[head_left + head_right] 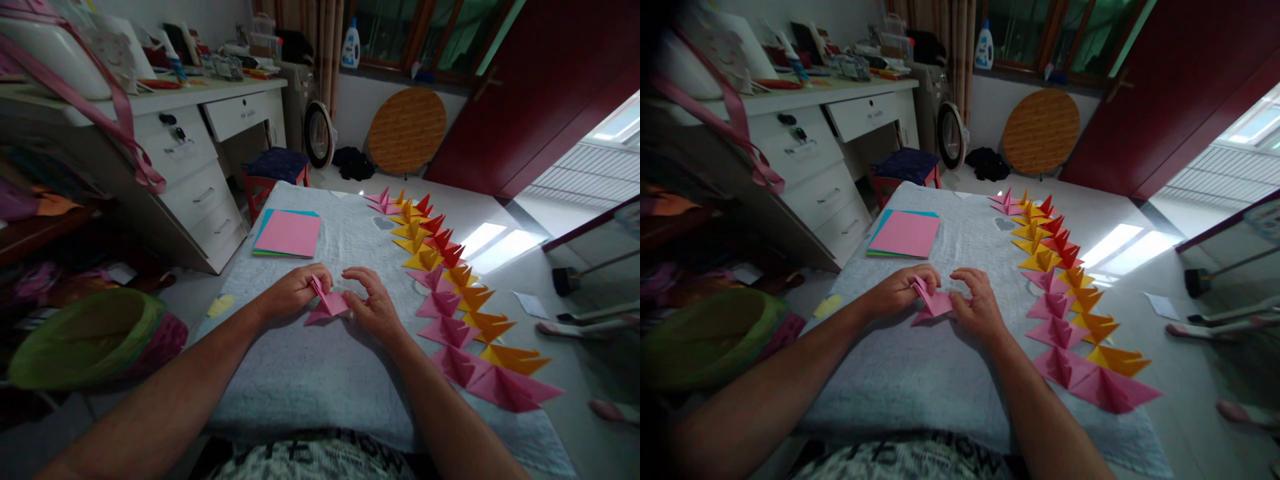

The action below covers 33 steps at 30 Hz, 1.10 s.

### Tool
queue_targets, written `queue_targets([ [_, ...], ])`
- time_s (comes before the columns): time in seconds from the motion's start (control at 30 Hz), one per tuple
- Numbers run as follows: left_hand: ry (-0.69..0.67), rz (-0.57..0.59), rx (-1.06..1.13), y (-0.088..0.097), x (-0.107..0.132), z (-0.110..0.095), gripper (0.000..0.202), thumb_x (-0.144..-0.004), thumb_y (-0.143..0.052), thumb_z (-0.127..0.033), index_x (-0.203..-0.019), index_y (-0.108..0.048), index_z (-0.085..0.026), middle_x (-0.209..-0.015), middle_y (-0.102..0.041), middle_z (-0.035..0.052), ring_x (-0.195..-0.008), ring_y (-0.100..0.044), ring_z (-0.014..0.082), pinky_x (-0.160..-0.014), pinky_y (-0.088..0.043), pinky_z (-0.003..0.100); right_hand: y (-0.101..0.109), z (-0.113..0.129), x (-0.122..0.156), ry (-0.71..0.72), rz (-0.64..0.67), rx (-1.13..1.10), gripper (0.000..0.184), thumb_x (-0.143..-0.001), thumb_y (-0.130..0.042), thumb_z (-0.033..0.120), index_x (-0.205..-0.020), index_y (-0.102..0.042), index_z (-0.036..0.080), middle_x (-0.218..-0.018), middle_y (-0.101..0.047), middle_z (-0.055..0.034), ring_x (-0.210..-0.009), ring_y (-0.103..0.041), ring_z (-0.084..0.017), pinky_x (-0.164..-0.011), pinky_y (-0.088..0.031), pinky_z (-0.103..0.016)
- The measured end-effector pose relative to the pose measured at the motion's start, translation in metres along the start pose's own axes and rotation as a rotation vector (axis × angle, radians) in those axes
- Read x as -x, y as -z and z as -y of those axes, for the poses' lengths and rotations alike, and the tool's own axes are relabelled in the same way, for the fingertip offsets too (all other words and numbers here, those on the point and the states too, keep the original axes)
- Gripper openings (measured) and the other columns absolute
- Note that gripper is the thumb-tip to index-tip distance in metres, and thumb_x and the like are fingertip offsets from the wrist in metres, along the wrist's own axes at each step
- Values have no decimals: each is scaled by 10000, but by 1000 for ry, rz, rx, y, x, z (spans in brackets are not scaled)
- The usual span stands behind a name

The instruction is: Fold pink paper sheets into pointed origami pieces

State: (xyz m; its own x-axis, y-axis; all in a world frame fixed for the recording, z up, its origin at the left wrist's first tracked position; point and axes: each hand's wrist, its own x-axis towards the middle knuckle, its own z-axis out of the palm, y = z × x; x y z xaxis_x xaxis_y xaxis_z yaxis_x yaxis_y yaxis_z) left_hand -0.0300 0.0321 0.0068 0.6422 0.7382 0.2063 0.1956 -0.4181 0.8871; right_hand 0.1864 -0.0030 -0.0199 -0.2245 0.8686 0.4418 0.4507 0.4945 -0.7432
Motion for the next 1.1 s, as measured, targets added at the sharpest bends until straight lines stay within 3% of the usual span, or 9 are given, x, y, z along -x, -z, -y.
queue_targets([
  [0.13, 48, -67, -13, -7, 0, 4, 91, -837, -523, -187, -835, -614, -181, -876, -614, 27, -822, -570, 162, -790, -452, 303, -4, 0, 3, -76, 119, 31, 305, -826, -599, 197, -1130, -625, 212, -1050, -693, -80, -988, -631, -227, -913, -484, -398],
  [0.3, 216, -102, 53, -24, 0, 9, 211, -801, -634, -235, -978, -525, -199, -671, -489, -70, -586, -469, 111, -557, -368, 226, -6, -2, 3, -153, 215, 20, 433, -760, -599, 132, -1189, -599, 182, -1025, -690, -77, -930, -616, -211, -865, -475, -371],
  [0.43, 138, -163, -75, -30, -1, 5, 203, -731, -649, -172, -878, -510, -197, -767, -525, -40, -671, -494, 119, -629, -398, 249, -1, -3, 1, -188, 266, -122, 312, -787, -580, 133, -1089, -627, 200, -1040, -665, -64, -979, -603, -205, -893, -470, -367],
  [0.53, 97, -196, -126, -29, -1, 3, 200, -700, -537, -82, -862, -515, -196, -786, -531, -26, -706, -501, 131, -661, -401, 265, 2, -2, 0, -110, 289, -181, 264, -808, -541, 90, -1016, -632, 223, -1045, -640, -50, -1045, -590, -199, -971, -444, -384],
  [0.7, 97, -315, -81, -25, -1, 9, 287, -652, -426, -36, -874, -512, -196, -803, -537, -15, -733, -519, 140, -702, -422, 281, 1, 1, 0, 4, 343, -163, 386, -882, -514, 83, -1199, -620, 276, -1219, -579, -70, -1183, -528, -205, -1070, -392, -435],
  [0.8, 111, -358, -30, -23, -2, 10, 247, -699, -430, -60, -885, -520, -195, -817, -544, -8, -760, -534, 147, -738, -438, 292, -1, 4, 1, 15, 408, -109, 300, -900, -536, 111, -1102, -684, 277, -1268, -558, -76, -1227, -499, -227, -1091, -366, -474],
  [0.93, 134, -365, 102, -23, -1, 6, 120, -882, -467, -228, -930, -568, -186, -842, -579, 12, -809, -561, 166, -768, -449, 303, -3, 6, -1, -18, 370, -144, 207, -895, -529, 128, -912, -699, 244, -1226, -596, -69, -1208, -524, -226, -1077, -376, -460],
  [1.0, 106, -348, 174, -23, 0, 3, 288, -956, -438, -411, -967, -602, -174, -862, -606, 32, -827, -573, 180, -779, -454, 311, -3, 5, -3, -51, 251, -220, 153, -896, -533, 164, -905, -669, 235, -1126, -639, -60, -1119, -574, -213, -1031, -414, -431],
  [1.1, 35, -297, 266, -23, 2, 1, 522, -931, -424, -626, -1012, -635, -156, -903, -631, 63, -854, -580, 198, -789, -460, 319, 0, 5, -3, -170, 89, -271, 87, -906, -560, 268, -886, -634, 227, -897, -659, -23, -888, -612, -189, -871, -474, -366],
])
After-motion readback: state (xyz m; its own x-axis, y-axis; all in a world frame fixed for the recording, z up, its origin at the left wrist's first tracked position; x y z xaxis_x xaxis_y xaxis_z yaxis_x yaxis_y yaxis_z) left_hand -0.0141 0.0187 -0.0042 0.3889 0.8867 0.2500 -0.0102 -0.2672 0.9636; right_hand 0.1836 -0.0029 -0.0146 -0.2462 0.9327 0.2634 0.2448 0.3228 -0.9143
